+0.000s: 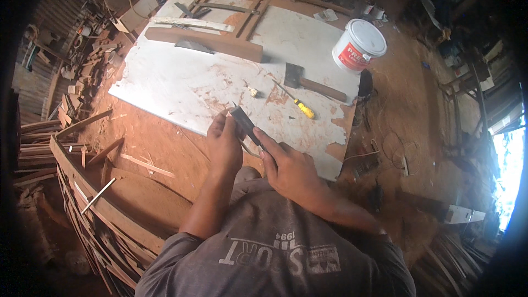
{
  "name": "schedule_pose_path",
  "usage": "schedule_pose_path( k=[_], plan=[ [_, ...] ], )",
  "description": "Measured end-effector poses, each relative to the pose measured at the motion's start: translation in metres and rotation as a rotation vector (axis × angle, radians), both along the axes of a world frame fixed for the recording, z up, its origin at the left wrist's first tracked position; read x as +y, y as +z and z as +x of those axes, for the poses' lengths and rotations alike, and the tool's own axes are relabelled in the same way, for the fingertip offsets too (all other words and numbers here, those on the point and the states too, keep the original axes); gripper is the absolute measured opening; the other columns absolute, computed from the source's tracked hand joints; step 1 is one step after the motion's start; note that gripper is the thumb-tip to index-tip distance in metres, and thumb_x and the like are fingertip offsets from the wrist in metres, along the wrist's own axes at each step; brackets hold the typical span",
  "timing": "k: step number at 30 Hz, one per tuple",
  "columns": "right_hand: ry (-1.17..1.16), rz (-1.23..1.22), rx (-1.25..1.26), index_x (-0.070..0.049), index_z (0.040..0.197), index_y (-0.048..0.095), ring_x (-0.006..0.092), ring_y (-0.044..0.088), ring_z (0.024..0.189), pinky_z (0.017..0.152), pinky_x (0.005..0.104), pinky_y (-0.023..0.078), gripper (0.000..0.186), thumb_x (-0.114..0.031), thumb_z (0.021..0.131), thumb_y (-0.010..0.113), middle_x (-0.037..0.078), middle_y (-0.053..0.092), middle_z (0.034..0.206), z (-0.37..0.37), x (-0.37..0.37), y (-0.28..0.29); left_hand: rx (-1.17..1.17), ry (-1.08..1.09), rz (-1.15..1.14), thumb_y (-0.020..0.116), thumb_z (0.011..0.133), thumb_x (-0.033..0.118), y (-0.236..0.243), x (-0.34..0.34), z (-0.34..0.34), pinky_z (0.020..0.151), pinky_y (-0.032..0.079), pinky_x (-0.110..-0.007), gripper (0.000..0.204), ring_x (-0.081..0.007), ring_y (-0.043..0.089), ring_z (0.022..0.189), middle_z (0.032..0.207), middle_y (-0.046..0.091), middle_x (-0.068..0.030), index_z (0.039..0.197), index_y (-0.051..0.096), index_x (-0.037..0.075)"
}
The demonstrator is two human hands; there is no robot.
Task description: The person strips insulation from a blue wire using a utility knife, then inserts the wire into a small electrical component and secures it with a yellow screwdriver. The person repeats the process with a second wire, tightening both connections in the component.
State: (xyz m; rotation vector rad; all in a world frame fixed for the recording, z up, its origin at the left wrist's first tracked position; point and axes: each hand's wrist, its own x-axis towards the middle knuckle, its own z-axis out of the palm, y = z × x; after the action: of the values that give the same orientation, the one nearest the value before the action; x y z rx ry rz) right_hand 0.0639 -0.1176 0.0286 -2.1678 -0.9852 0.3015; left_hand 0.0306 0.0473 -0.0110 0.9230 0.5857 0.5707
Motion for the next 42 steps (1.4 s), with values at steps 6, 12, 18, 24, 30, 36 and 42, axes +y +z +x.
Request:
schedule_pose_path(
  k=[6, 12, 18, 24, 30, 36, 42],
  plan=[
    [-0.244, 0.116, 0.041, -0.014, 0.148, 0.047, 0.0482, 0.065, 0.103, 0.089, 0.0531, 0.052, 0.049, -0.021, 0.101, 0.056, 0.029, 0.068, 0.112, 0.051, 0.002, -0.009, 0.122, -0.092, 0.112, 0.063, 0.102, 0.024, -0.021, -0.007, -0.009, 0.057, 0.039, -0.022, 0.021, -0.0058, 0.050, 0.066, 0.077, 0.056, 0.0031, 0.102, 0.065, 0.004],
    [-0.227, -0.335, 0.019, -0.007, 0.131, 0.056, 0.0486, 0.066, 0.092, 0.082, 0.0568, 0.052, 0.043, -0.028, 0.094, 0.063, 0.026, 0.070, 0.097, 0.073, -0.042, -0.123, 0.100, -0.105, 0.065, 0.065, 0.102, 0.023, -0.013, 0.010, -0.010, 0.060, 0.040, -0.022, 0.020, -0.0067, 0.050, 0.067, 0.079, 0.056, 0.0027, 0.102, 0.065, 0.004],
    [-0.267, -0.299, -0.149, -0.005, 0.123, 0.062, 0.0436, 0.064, 0.101, 0.085, 0.0540, 0.052, 0.035, -0.021, 0.092, 0.064, 0.018, 0.067, 0.106, 0.080, -0.082, -0.204, 0.121, -0.147, 0.088, 0.065, 0.102, 0.022, -0.007, 0.006, -0.014, 0.061, 0.040, -0.022, 0.019, -0.0060, 0.049, 0.067, 0.077, 0.055, 0.0035, 0.101, 0.065, 0.003],
    [-0.239, -0.083, -0.315, -0.005, 0.116, 0.068, 0.0393, 0.061, 0.107, 0.089, 0.0462, 0.051, 0.030, -0.019, 0.089, 0.071, 0.015, 0.067, 0.110, 0.091, -0.060, -0.165, 0.111, -0.260, 0.340, 0.064, 0.101, 0.015, -0.002, -0.004, -0.020, 0.060, 0.037, -0.021, 0.014, -0.0037, 0.046, 0.068, 0.078, 0.054, 0.0052, 0.101, 0.065, 0.002],
    [-0.072, 0.530, 0.208, -0.003, 0.109, 0.072, 0.0248, 0.065, 0.079, 0.073, 0.0346, 0.053, 0.021, -0.017, 0.092, 0.073, 0.012, 0.069, 0.098, 0.066, -0.010, -0.020, 0.112, -0.275, 0.753, 0.066, 0.098, 0.008, 0.008, -0.018, -0.020, 0.060, 0.041, -0.023, 0.010, -0.0066, 0.049, 0.066, 0.083, 0.057, -0.0017, 0.102, 0.065, 0.000],
    [0.131, 0.227, 0.134, -0.004, 0.108, 0.073, 0.0228, 0.064, 0.090, 0.075, 0.0345, 0.052, 0.031, -0.026, 0.087, 0.080, 0.011, 0.067, 0.099, 0.062, -0.004, 0.031, 0.129, -0.282, 0.896, 0.065, 0.095, 0.002, 0.021, -0.021, -0.025, 0.067, 0.048, -0.027, 0.008, -0.0130, 0.059, 0.076, 0.090, 0.061, -0.0080, 0.103, 0.064, 0.000],
    [0.272, 0.308, 0.074, -0.007, 0.104, 0.075, 0.0237, 0.066, 0.089, 0.076, 0.0347, 0.052, 0.025, -0.020, 0.084, 0.082, 0.010, 0.068, 0.096, 0.075, -0.006, 0.025, 0.180, -0.472, 0.668, 0.064, 0.100, 0.008, 0.027, -0.010, -0.030, 0.065, 0.039, -0.022, 0.010, -0.0044, 0.048, 0.076, 0.085, 0.057, 0.0020, 0.106, 0.064, 0.000]
  ],
)
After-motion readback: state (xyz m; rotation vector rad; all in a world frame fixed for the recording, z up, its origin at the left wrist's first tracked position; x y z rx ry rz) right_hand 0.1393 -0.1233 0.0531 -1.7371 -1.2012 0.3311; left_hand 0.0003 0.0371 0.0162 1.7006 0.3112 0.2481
